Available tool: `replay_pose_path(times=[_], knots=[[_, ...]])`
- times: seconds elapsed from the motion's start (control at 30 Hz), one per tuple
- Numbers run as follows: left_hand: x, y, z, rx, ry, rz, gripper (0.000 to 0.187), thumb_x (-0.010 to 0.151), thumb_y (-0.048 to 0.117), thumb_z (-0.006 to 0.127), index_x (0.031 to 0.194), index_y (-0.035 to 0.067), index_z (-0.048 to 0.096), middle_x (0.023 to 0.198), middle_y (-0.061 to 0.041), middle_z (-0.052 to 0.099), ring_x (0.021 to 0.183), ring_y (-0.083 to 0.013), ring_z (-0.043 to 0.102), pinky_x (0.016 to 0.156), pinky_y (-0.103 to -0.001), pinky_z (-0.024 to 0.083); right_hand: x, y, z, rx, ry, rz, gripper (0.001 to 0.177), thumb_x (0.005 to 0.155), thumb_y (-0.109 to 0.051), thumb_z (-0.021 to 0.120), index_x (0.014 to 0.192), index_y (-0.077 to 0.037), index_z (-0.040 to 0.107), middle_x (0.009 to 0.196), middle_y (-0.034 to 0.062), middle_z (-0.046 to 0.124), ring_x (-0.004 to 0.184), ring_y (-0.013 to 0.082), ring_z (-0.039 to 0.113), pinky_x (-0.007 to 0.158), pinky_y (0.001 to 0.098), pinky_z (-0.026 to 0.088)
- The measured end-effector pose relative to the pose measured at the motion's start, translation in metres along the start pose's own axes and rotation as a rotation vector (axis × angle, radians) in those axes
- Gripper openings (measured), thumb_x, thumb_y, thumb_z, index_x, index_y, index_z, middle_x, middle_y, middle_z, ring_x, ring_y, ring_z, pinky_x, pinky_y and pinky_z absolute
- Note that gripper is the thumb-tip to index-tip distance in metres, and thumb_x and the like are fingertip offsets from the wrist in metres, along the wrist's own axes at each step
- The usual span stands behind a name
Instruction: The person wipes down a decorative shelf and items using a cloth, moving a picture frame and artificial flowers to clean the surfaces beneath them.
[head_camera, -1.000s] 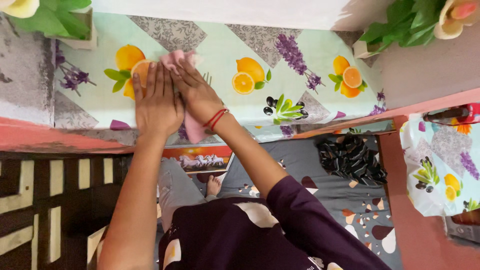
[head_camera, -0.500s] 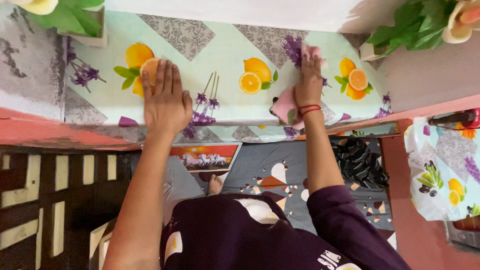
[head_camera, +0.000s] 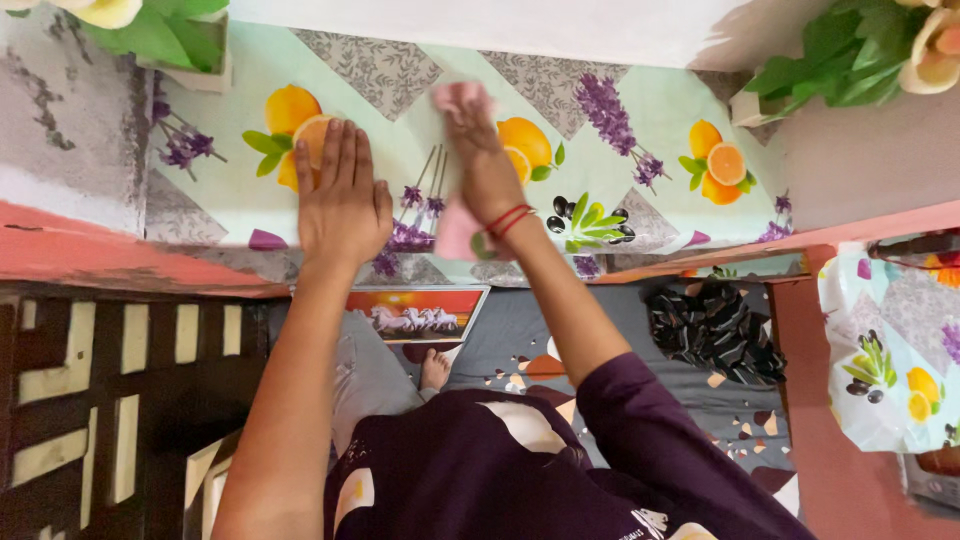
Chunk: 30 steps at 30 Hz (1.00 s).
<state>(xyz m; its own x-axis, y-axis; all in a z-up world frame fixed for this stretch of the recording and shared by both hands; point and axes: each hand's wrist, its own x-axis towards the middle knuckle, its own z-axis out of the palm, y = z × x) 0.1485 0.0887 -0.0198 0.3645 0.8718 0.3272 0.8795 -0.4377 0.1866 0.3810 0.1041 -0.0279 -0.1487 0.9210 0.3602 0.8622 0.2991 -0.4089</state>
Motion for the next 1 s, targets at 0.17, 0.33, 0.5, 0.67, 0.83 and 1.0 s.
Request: replay_pose_path(times=[0.17, 0.33, 0.5, 0.67, 0.83, 1.0], knots=[[0.001, 0.000, -0.003, 0.012, 0.003, 0.005, 0.067, 0.103, 0.032, 0.042, 0.157, -0.008, 0.042, 0.167, -0.021, 0.038, 0.160, -0.0290, 0.022, 0.129, -0.055, 0.003, -0.031, 0.118, -0.056, -0.244, -0.041, 0.233, 0.074, 0.092, 0.017, 0.041, 0.161, -0.009, 0.041, 0.165, 0.0106, 0.036, 0.160, 0.0309, 0.031, 0.128, 0.0364, 0.036], [-0.001, 0.002, -0.002, 0.015, 0.023, 0.009, 0.067, 0.102, 0.031, 0.043, 0.156, -0.008, 0.043, 0.166, -0.021, 0.039, 0.160, -0.0297, 0.023, 0.128, -0.056, 0.004, -0.028, 0.111, -0.064, -0.205, 0.088, 0.199, 0.075, 0.093, 0.017, 0.037, 0.166, -0.003, 0.028, 0.170, 0.0137, 0.021, 0.160, 0.0335, 0.029, 0.132, 0.0452, 0.021], [0.001, 0.001, -0.002, 0.018, 0.038, 0.017, 0.066, 0.103, 0.031, 0.044, 0.156, -0.008, 0.045, 0.165, -0.021, 0.042, 0.159, -0.0297, 0.025, 0.129, -0.056, 0.004, 0.021, -0.034, 0.020, 0.144, -0.081, 0.002, 0.064, 0.099, 0.013, 0.045, 0.159, -0.010, 0.043, 0.170, 0.0142, 0.022, 0.160, 0.0270, 0.021, 0.129, 0.0377, 0.034], [0.000, 0.001, -0.007, -0.031, 0.036, 0.005, 0.065, 0.104, 0.030, 0.044, 0.156, -0.007, 0.045, 0.165, -0.020, 0.042, 0.160, -0.0303, 0.026, 0.129, -0.057, 0.005, 0.033, -0.038, 0.033, 0.044, 0.005, -0.167, 0.065, 0.086, 0.017, 0.055, 0.148, -0.002, 0.055, 0.162, 0.0187, 0.042, 0.158, 0.0269, 0.025, 0.127, 0.0387, 0.035], [0.000, 0.001, -0.006, 0.005, 0.031, 0.017, 0.066, 0.102, 0.030, 0.044, 0.156, -0.008, 0.045, 0.165, -0.021, 0.042, 0.159, -0.0313, 0.026, 0.128, -0.057, 0.006, 0.008, 0.070, -0.013, -0.052, -0.042, 0.167, 0.069, 0.085, 0.019, 0.047, 0.149, -0.004, 0.054, 0.158, 0.0206, 0.045, 0.151, 0.0314, 0.035, 0.120, 0.0391, 0.040], [0.001, 0.001, -0.005, 0.007, 0.027, 0.013, 0.066, 0.102, 0.030, 0.043, 0.156, -0.008, 0.044, 0.165, -0.021, 0.041, 0.159, -0.0309, 0.025, 0.128, -0.058, 0.005, -0.014, 0.146, -0.049, -0.306, 0.131, 0.166, 0.075, 0.085, 0.021, 0.045, 0.156, -0.004, 0.047, 0.158, 0.0205, 0.045, 0.153, 0.0382, 0.036, 0.123, 0.0426, 0.041]])
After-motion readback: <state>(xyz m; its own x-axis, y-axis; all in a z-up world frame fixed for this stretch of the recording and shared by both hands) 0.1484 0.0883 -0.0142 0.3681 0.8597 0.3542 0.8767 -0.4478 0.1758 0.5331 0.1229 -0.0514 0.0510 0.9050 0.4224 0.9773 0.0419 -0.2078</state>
